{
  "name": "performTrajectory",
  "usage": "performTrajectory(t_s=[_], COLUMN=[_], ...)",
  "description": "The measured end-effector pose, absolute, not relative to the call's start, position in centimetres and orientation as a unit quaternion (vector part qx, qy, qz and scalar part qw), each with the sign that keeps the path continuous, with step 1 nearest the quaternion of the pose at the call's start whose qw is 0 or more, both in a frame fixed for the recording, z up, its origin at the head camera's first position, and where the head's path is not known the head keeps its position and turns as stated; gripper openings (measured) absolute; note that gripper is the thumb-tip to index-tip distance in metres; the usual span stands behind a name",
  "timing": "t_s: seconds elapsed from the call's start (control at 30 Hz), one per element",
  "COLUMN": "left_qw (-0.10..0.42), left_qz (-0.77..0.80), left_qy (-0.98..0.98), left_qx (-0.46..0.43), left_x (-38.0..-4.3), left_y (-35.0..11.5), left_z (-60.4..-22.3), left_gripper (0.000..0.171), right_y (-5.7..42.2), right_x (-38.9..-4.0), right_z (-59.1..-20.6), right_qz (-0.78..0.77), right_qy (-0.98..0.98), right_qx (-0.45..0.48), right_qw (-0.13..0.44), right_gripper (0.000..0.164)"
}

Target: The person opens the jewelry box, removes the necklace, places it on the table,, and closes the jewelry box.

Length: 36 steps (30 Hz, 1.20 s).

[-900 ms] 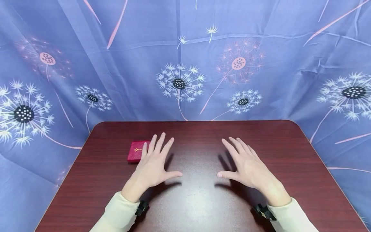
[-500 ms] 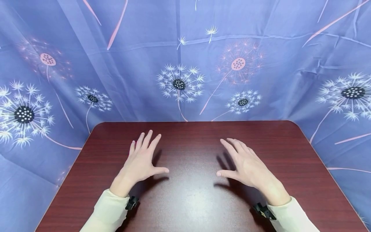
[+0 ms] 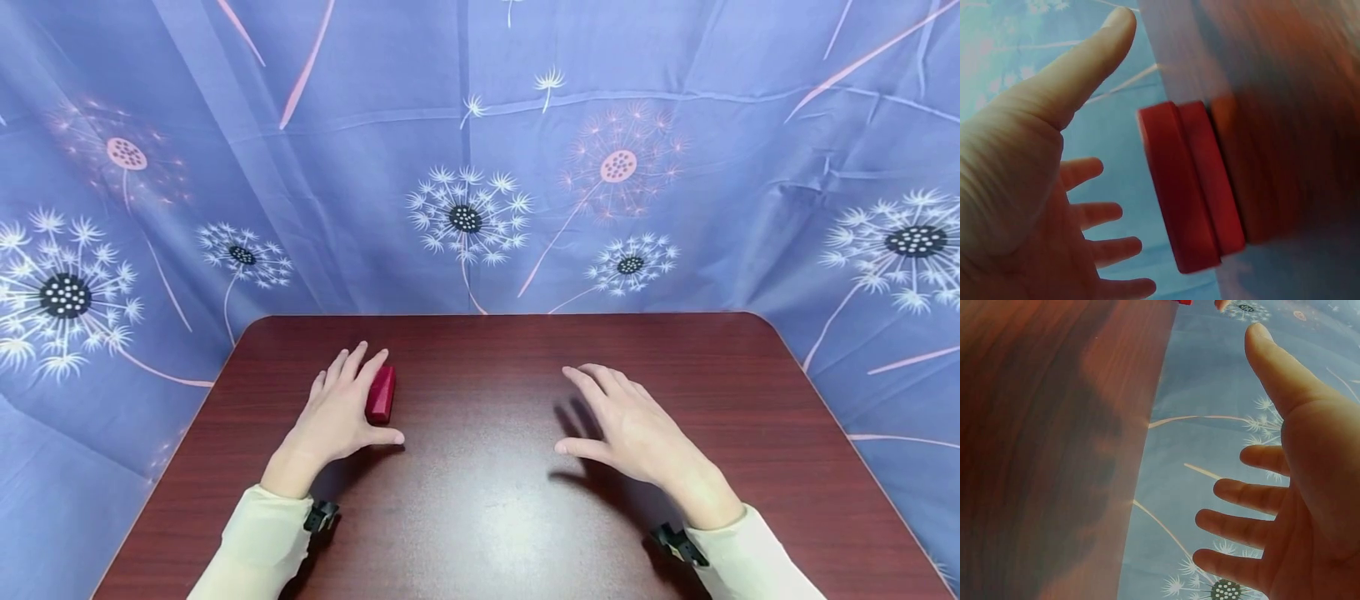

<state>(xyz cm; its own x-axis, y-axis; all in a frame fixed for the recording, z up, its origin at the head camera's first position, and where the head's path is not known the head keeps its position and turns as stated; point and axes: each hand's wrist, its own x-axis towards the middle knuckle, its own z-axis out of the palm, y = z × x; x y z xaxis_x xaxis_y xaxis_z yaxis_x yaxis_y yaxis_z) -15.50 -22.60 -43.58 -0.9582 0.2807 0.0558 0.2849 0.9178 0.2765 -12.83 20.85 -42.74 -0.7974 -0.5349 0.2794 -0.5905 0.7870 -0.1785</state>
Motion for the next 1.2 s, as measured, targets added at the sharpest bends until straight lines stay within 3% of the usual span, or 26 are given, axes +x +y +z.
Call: performTrajectory(t_s=[0.73, 1.2], left_qw=[-0.036, -0.023], left_qz=[-0.163, -0.186], left_qy=[-0.976, -0.971], left_qx=[-0.138, -0.147], left_x=[-17.7, -17.8], left_y=[-26.1, -25.9], left_z=[-44.8, -44.8], left_gripper=[0.101, 0.091], right_y=[20.1, 19.3], right_x=[-13.2, -13.5], right_z=[-43.1, -42.9], right_qz=[0.127, 0.139], right_qy=[-0.936, -0.933], right_qx=[0.310, 0.319], right_qw=[0.108, 0.098], right_gripper=[0.102, 0.104])
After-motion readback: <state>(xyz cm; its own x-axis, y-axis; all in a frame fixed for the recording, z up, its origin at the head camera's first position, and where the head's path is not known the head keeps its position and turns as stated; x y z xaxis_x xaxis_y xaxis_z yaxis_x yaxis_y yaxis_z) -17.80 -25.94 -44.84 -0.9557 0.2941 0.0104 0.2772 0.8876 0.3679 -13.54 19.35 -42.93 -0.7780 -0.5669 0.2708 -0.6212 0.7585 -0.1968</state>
